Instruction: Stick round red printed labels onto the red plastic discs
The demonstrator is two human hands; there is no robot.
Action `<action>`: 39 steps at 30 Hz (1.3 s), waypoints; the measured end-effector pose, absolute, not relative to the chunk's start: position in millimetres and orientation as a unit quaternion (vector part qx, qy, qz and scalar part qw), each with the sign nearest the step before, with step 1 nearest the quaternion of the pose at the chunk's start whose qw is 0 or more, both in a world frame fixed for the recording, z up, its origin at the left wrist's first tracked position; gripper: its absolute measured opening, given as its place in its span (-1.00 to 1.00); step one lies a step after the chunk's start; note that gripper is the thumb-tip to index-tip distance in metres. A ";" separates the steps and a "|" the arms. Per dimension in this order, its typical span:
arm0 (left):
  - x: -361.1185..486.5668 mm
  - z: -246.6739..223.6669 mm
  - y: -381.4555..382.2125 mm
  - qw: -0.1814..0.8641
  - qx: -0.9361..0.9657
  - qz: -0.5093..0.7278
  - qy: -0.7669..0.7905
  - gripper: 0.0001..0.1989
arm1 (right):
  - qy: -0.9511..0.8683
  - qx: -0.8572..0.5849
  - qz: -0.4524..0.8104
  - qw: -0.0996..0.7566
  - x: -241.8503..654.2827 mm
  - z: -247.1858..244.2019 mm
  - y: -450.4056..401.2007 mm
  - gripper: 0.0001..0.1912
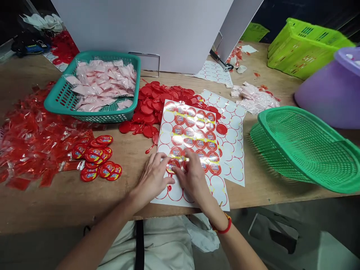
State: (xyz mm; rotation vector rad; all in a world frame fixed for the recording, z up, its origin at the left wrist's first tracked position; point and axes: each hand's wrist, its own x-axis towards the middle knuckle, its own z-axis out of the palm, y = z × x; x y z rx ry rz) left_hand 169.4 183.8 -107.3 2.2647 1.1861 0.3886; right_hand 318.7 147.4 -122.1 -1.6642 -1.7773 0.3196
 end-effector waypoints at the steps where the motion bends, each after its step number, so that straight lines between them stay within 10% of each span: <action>1: 170.1 -106.0 183.3 0.278 0.841 0.146 0.441 -0.47 | -0.668 -0.643 0.121 0.355 319.3 -122.5 148.0 -0.68; 4: 172.4 -103.3 181.4 0.285 0.839 0.160 0.434 -0.50 | -0.650 -0.647 0.160 0.364 321.3 -121.3 152.4 -0.47; 8: 174.4 -101.9 179.2 0.305 0.825 0.193 0.435 -0.62 | -0.640 -0.645 0.239 0.342 319.3 -111.8 158.1 -0.88; 12: 172.3 -97.6 178.1 0.442 0.734 0.233 0.460 -0.82 | -0.611 -0.616 0.300 0.396 317.3 -100.4 156.9 -0.84; 19: 165.2 -78.9 173.1 0.749 0.358 0.323 0.454 -0.52 | -0.503 -0.511 0.522 0.462 317.0 -98.7 138.9 -0.78; 39: 171.2 -68.9 146.6 0.653 0.374 0.440 0.490 -0.65 | -0.514 -0.443 0.488 0.549 304.4 -105.6 133.9 -0.89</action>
